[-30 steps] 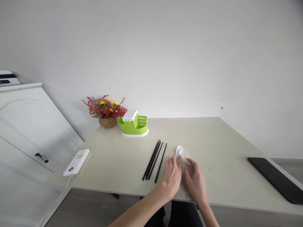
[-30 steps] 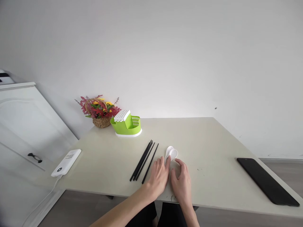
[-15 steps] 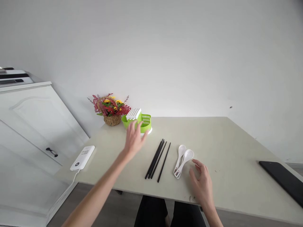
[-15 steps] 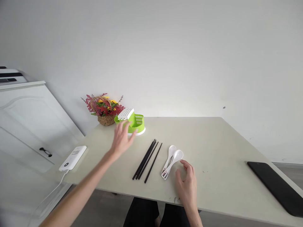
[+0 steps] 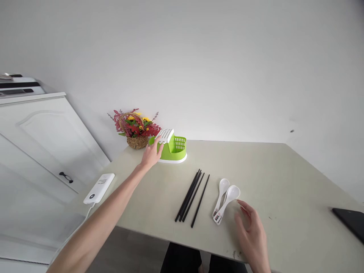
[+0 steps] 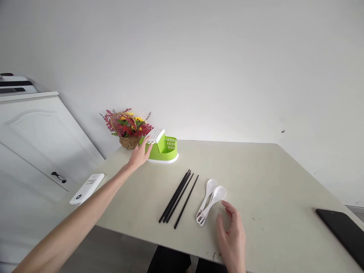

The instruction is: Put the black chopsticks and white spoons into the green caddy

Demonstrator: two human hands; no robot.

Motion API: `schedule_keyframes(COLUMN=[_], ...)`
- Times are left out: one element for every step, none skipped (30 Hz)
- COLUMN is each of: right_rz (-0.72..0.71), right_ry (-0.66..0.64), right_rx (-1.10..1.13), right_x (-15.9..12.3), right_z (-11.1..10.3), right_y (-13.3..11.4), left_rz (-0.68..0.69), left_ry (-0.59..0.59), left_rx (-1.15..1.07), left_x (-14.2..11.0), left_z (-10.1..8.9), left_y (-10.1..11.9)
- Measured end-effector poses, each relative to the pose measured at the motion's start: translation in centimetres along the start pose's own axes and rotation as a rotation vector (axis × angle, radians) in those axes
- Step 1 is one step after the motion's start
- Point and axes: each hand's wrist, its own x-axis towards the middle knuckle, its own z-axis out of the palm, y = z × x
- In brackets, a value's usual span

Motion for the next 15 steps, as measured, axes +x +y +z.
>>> schedule_keyframes(right_rz=[0.002,0.004,0.005,0.007,0.008,0.008,0.009,0.011,0.011,0.011,0.01,0.01,0.013,0.019,0.026], right_ry=[0.0,0.004,0.009,0.015,0.021,0.026,0.03,0.033,0.034,0.035,0.035,0.032,0.028,0.023,0.022], right_rx=[0.001,0.004,0.007,0.01,0.012,0.011,0.009,0.007,0.008,0.011,0.017,0.025,0.032,0.038,0.042], right_x=[0.0,-0.1,-0.1,-0.1,-0.2,-0.2,-0.2,-0.2,-0.2,-0.1,-0.1,0.0,0.0,0.1,0.1], right_z=[0.0,0.0,0.0,0.0,0.1,0.1,0.1,0.1,0.1,0.1,0.0,0.0,0.0,0.0,0.0], right_y=[0.0,0.0,-0.1,-0.1,-0.1,-0.2,-0.2,-0.2,-0.3,-0.3,-0.3,-0.3,-0.4,-0.4,-0.4], left_rz=[0.008,0.024,0.042,0.056,0.065,0.072,0.079,0.089,0.102,0.119,0.138,0.158,0.179,0.199,0.218], left_ry=[0.011,0.018,0.023,0.023,0.02,0.015,0.008,0.001,-0.004,-0.005,-0.005,-0.002,0.001,0.002,0.002], left_rx=[0.003,0.007,0.011,0.018,0.026,0.037,0.047,0.055,0.06,0.062,0.06,0.056,0.048,0.039,0.029], left_x=[0.0,0.1,0.3,0.4,0.6,0.8,1.0,1.2,1.4,1.5,1.7,1.9,2.0,2.2,2.2], left_z=[0.2,0.4,0.5,0.8,1.0,1.3,1.6,2.0,2.4,2.8,3.2,3.6,4.0,4.3,4.6], left_y=[0.3,0.6,1.0,1.5,2.0,2.7,3.4,4.2,5.1,6.0,7.0,8.0,9.1,10.1,11.2])
